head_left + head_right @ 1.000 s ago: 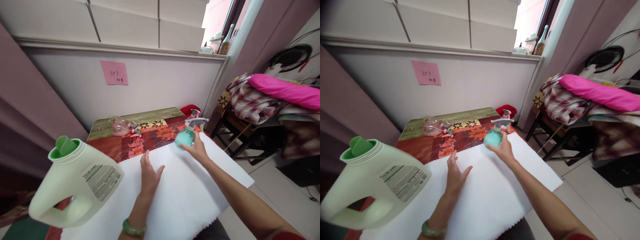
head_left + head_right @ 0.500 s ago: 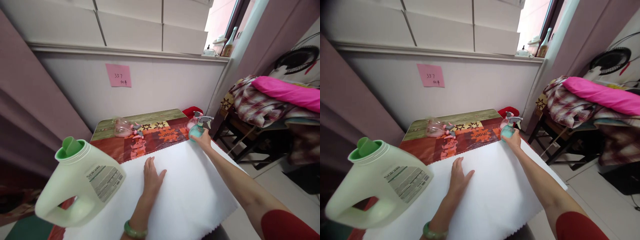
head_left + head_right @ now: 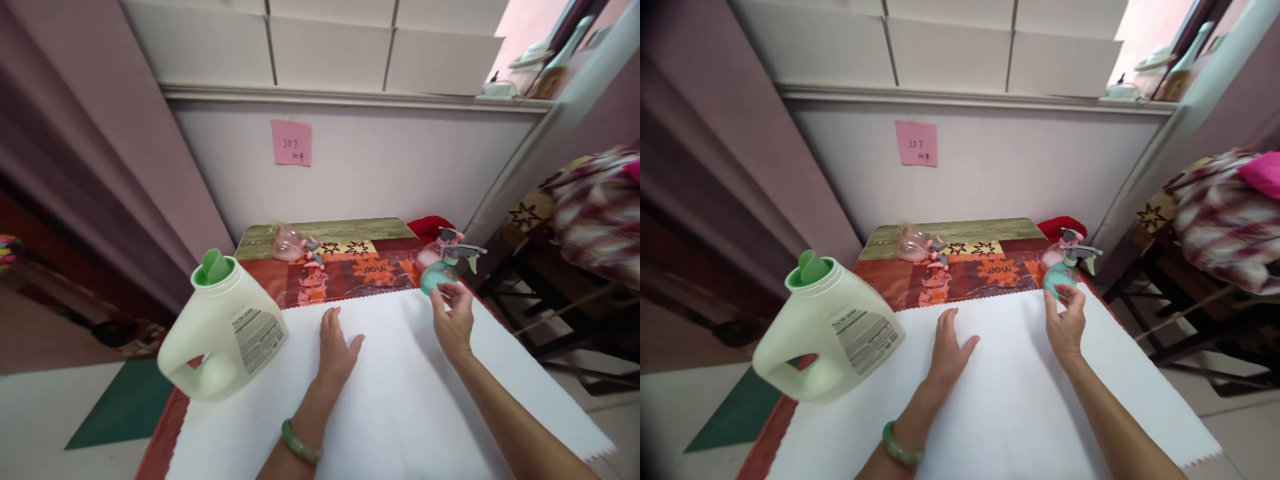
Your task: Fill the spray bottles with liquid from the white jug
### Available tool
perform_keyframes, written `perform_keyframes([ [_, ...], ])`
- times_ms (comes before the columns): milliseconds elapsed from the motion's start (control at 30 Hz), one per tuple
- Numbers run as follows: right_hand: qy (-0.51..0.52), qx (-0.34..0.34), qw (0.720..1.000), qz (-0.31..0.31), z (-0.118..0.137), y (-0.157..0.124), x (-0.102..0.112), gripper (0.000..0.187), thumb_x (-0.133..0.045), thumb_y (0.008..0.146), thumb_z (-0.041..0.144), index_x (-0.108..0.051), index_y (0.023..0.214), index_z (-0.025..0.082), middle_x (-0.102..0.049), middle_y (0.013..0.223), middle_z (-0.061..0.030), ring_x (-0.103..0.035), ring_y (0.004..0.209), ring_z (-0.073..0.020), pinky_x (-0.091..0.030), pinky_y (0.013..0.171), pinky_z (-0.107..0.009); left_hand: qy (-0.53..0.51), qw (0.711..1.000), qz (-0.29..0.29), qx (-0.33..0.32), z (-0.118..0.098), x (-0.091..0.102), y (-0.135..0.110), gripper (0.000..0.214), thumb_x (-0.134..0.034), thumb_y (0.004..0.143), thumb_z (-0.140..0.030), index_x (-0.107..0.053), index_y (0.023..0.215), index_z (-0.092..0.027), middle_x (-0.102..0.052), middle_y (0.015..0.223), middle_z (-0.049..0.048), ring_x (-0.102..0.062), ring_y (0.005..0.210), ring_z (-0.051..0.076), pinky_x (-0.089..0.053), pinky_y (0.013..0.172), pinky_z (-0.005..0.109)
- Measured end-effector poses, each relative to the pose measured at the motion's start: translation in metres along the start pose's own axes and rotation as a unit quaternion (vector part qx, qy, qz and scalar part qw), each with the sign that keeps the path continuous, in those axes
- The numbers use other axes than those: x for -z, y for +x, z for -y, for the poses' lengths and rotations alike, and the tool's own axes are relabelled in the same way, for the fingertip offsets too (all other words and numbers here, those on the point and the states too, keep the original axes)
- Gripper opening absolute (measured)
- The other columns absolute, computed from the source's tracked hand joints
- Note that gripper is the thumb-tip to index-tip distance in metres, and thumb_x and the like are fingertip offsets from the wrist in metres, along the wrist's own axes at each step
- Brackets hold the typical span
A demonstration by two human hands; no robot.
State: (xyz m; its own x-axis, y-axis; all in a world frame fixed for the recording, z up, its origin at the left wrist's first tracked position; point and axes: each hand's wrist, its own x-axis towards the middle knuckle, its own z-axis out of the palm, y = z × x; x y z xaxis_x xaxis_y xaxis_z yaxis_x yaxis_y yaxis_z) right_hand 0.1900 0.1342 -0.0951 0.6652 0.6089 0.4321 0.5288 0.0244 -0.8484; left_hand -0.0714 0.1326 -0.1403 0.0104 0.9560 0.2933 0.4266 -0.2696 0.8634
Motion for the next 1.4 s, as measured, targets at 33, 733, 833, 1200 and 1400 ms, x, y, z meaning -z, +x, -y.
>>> perform_keyframes([
  [33,0.029,0.037,0.999,0.027,0.012,-0.007,-0.006,0.044,-0.062,0.087,0.054,-0.053,0.117,0.022,-0.067,0.116,-0.0116,-0.066,0.106,-0.0264,-0.052,0.094,-0.044,-0.01,1.0,-0.011,0.002,-0.001,0.001,0.001,0.061,-0.071,0.075,-0.026,-0.048,0.131,-0.019,-0.051,0.135,0.0167,-0.05,0.132,0.035,-0.04,0.11,0.057],
  [733,-0.216,0.135,0.872,0.417,0.115,0.018,-0.306,0.032,-0.07,0.083,0.046,-0.077,0.103,0.023,-0.074,0.108,-0.0101,-0.068,0.099,-0.0269,-0.049,0.086,-0.035,-0.154,0.978,-0.105,0.092,-0.021,0.021,0.011,0.038,-0.063,0.082,-0.019,-0.055,0.119,-0.022,-0.06,0.115,0.0108,-0.061,0.083,0.019,-0.052,0.077,0.037],
  [833,-0.239,0.143,0.858,0.431,0.115,0.015,-0.32,0.023,-0.073,0.08,0.043,-0.078,0.093,0.024,-0.073,0.109,-0.0097,-0.068,0.099,-0.0273,-0.049,0.085,-0.035,-0.17,0.974,-0.104,0.112,-0.022,0.022,0.011,0.04,-0.065,0.08,-0.019,-0.057,0.119,-0.023,-0.06,0.115,0.0106,-0.061,0.084,0.019,-0.052,0.075,0.037],
  [1200,-0.194,0.247,0.837,0.448,0.15,0.046,-0.226,0.024,-0.07,0.079,0.035,-0.069,0.097,0.019,-0.072,0.094,-0.006,-0.063,0.075,-0.018,-0.043,0.069,-0.027,-0.358,0.903,-0.117,0.206,-0.017,0.023,0.017,0.048,-0.073,0.08,-0.044,-0.056,0.118,-0.021,-0.061,0.114,0.0119,-0.064,0.088,0.021,-0.054,0.083,0.043],
  [1400,-0.176,0.327,0.735,0.567,0.192,0.08,-0.12,0.02,-0.078,0.064,0.024,-0.068,0.081,0.022,-0.065,0.07,0.0047,-0.057,0.064,-0.0124,-0.038,0.06,-0.023,-0.507,0.818,-0.107,0.251,-0.024,0.036,0.03,0.073,-0.065,0.083,-0.062,-0.031,0.142,-0.037,-0.047,0.143,0.0125,-0.056,0.124,0.031,-0.059,0.085,0.054],
])
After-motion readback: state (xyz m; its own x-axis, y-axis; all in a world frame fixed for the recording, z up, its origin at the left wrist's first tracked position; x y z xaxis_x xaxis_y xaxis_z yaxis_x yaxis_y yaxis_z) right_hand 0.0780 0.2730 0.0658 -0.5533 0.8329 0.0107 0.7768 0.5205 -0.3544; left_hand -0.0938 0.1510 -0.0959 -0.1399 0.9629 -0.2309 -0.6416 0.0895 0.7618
